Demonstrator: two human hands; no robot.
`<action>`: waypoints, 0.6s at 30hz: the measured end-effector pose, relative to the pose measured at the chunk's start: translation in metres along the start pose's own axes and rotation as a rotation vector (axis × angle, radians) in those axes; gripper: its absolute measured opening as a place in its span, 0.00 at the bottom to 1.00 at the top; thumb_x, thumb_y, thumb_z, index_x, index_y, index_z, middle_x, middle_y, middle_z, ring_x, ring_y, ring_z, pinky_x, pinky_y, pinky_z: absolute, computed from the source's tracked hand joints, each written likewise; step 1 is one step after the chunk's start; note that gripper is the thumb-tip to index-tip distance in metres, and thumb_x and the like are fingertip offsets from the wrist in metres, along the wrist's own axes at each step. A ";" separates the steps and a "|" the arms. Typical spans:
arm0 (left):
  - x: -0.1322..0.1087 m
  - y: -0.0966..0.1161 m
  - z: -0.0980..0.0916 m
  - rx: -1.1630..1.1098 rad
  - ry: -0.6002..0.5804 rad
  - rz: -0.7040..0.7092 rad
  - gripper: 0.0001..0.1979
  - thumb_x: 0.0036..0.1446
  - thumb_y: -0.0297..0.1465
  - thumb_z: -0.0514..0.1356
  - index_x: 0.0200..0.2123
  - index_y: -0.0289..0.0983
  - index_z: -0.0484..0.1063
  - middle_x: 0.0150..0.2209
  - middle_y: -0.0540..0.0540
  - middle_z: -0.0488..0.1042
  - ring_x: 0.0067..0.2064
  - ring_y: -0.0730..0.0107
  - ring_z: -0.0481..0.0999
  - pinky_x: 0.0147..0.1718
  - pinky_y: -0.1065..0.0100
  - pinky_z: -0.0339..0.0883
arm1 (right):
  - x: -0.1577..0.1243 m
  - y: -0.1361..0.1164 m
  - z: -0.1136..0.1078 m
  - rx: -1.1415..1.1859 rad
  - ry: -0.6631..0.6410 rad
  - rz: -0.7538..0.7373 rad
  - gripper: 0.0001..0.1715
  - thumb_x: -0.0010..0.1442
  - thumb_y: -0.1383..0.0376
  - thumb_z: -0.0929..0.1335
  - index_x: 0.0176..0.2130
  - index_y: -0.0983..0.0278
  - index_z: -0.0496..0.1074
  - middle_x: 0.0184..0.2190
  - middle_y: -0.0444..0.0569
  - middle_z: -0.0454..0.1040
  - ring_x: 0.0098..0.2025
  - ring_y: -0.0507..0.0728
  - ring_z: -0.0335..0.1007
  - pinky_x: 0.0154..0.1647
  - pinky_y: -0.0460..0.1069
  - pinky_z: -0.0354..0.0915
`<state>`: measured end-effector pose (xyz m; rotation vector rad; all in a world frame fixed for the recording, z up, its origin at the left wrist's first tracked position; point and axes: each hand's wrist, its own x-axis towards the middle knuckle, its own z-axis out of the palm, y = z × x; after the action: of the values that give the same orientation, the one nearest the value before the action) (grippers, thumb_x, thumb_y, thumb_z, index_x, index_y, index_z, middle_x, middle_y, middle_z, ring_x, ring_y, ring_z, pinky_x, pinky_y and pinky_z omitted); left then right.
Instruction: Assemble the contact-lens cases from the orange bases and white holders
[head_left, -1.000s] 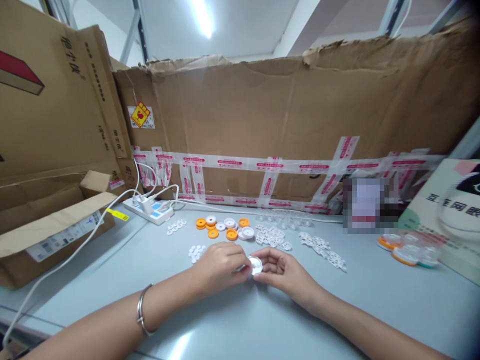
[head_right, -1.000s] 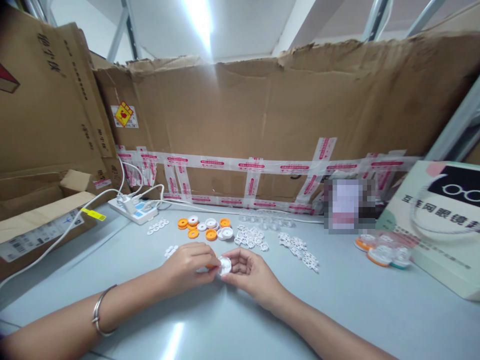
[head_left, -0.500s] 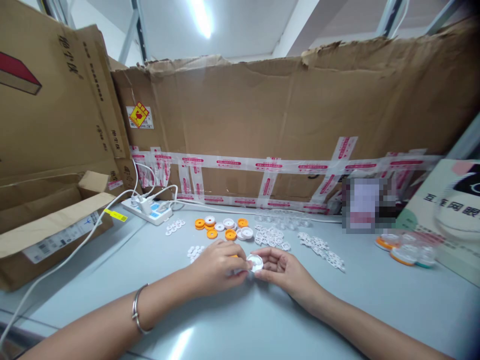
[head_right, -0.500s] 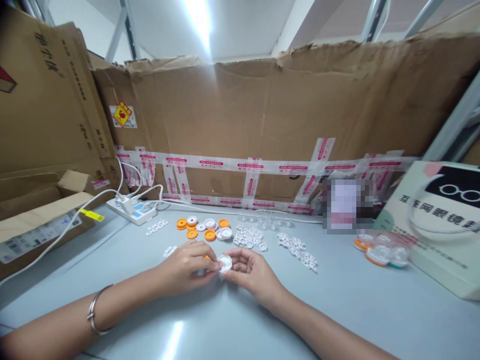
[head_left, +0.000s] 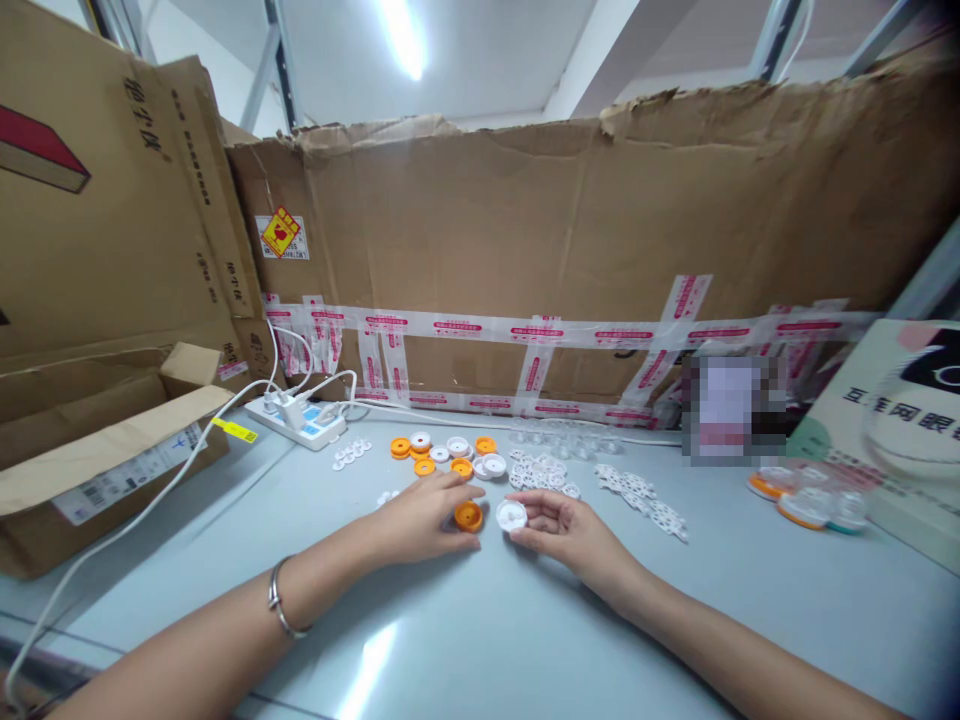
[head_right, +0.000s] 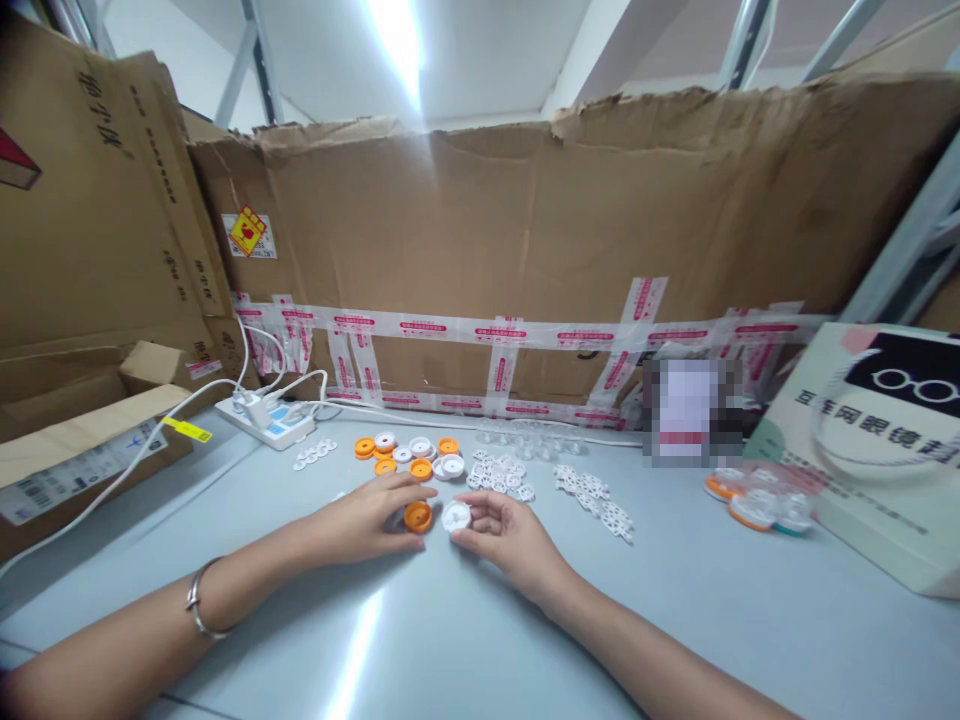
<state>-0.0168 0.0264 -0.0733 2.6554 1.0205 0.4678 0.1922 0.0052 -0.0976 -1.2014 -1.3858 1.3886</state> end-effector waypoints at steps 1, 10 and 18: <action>0.001 0.000 0.002 -0.024 -0.004 -0.006 0.16 0.50 0.33 0.59 0.44 0.37 0.69 0.41 0.42 0.70 0.43 0.61 0.69 0.42 0.62 0.63 | 0.000 0.001 0.000 0.003 0.002 0.005 0.28 0.35 0.61 0.75 0.38 0.66 0.72 0.30 0.46 0.75 0.31 0.53 0.71 0.37 0.50 0.66; 0.013 -0.007 0.007 -1.020 0.025 -0.145 0.14 0.49 0.29 0.61 0.41 0.34 0.67 0.38 0.44 0.71 0.38 0.72 0.72 0.40 0.65 0.64 | -0.002 0.002 -0.004 -0.035 -0.007 0.025 0.30 0.40 0.61 0.73 0.44 0.67 0.72 0.30 0.46 0.77 0.32 0.54 0.72 0.40 0.50 0.65; 0.012 -0.003 0.013 -1.046 0.063 -0.164 0.16 0.47 0.28 0.63 0.41 0.34 0.66 0.41 0.43 0.69 0.38 0.72 0.71 0.39 0.66 0.65 | -0.004 -0.002 -0.001 -0.076 0.011 -0.010 0.31 0.38 0.59 0.74 0.44 0.66 0.73 0.29 0.46 0.78 0.32 0.55 0.72 0.38 0.51 0.65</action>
<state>-0.0053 0.0353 -0.0837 1.6232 0.6992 0.7782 0.1937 0.0020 -0.0957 -1.2473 -1.4461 1.3314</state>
